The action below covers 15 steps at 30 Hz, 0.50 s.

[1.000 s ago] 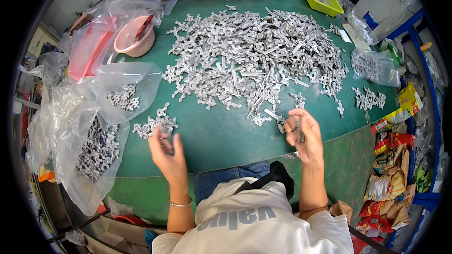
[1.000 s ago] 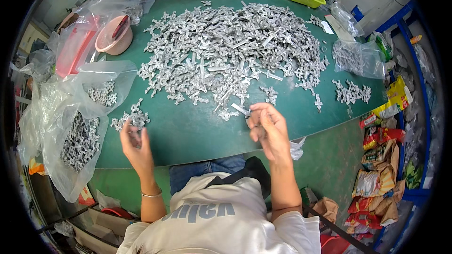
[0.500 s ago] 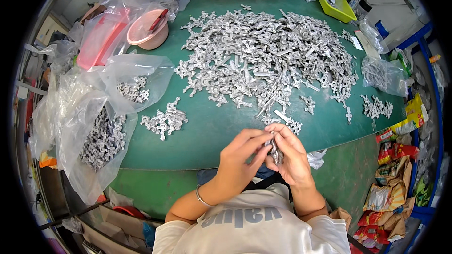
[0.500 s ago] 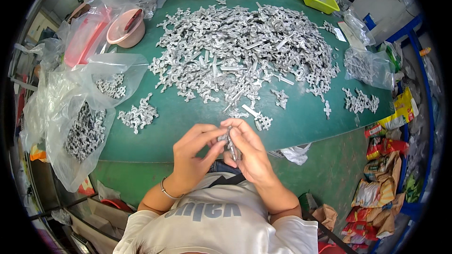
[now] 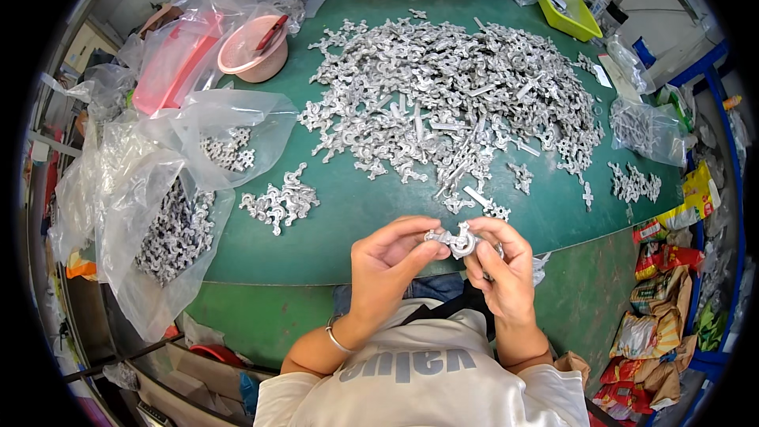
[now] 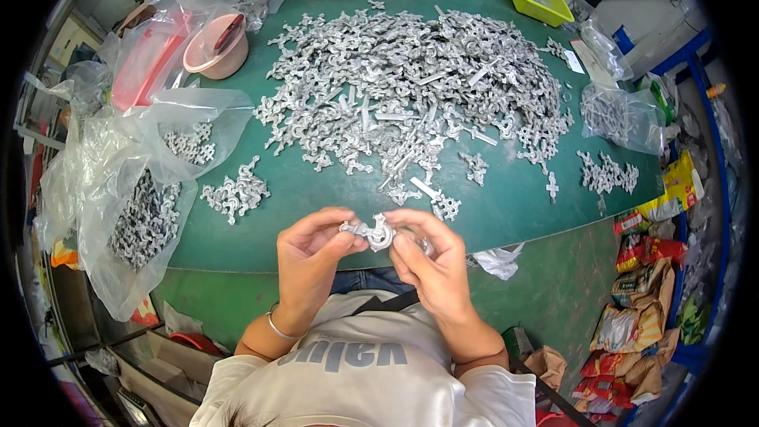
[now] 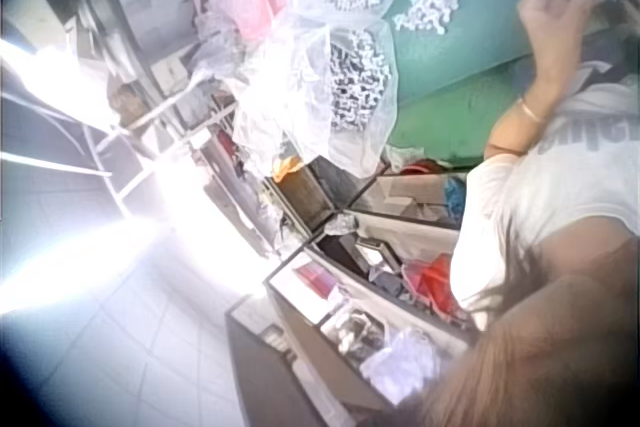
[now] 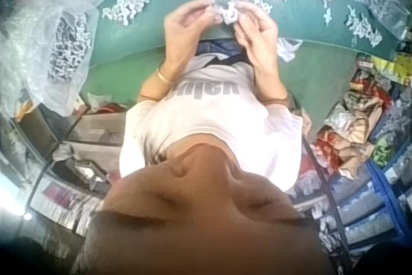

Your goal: The person sorts small metal crucifix-shaped components by hand on a green workbench and then gathers them into a plastic bag.

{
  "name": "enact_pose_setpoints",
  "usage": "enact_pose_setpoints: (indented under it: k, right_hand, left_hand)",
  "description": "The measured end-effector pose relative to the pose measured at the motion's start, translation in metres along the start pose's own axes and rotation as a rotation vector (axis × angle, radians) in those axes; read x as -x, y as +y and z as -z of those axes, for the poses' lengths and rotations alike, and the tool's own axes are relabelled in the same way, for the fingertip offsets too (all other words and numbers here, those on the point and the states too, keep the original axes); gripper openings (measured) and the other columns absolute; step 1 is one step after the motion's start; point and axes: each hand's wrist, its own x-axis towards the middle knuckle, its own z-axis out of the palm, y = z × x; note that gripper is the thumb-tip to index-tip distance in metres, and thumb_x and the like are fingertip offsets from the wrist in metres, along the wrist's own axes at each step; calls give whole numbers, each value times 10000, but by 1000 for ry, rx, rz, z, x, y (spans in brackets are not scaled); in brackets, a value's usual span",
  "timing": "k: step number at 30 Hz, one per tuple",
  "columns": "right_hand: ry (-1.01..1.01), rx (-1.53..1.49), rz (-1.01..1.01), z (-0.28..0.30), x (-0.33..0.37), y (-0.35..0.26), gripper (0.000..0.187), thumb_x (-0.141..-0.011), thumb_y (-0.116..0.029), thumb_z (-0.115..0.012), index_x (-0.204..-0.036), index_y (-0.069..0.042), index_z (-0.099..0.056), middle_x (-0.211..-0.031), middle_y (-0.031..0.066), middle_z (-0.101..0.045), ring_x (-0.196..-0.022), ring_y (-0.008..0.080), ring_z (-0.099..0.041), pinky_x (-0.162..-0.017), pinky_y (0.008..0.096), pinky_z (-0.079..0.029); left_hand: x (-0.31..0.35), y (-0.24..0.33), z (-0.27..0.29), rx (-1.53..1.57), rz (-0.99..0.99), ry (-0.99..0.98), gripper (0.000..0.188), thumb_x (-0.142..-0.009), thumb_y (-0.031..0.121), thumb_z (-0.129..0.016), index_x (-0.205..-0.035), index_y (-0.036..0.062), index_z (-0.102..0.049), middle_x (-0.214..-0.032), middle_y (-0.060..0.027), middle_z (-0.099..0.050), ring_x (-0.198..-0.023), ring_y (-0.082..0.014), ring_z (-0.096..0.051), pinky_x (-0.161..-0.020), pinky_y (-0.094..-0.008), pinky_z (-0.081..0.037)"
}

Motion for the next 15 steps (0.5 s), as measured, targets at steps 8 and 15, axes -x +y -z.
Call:
enact_pose_setpoints:
  k: [8,15]
  right_hand:
    - [24,11,50,-3,9,-5,193,-854,-57,-539,-1008,59,-555,-655,27,-504,-489,36,-370,-418,179,-251]
    - [26,63,255,-2,7,2,135,-860,-86,-542,-870,49,-550,-741,76,-539,-496,44,-397,-422,179,-275]
  left_hand:
    - [7,5,-6,0,-111,-51,249,-757,-123,-576,-1003,-110,-543,-969,-150,-559,-864,-199,-599,-781,-292,-509]
    - [14,10,-2,-224,-150,-141,104,-761,-100,-590,-865,-106,-590,-841,-146,-585,-730,-158,-593,-659,-254,-512]
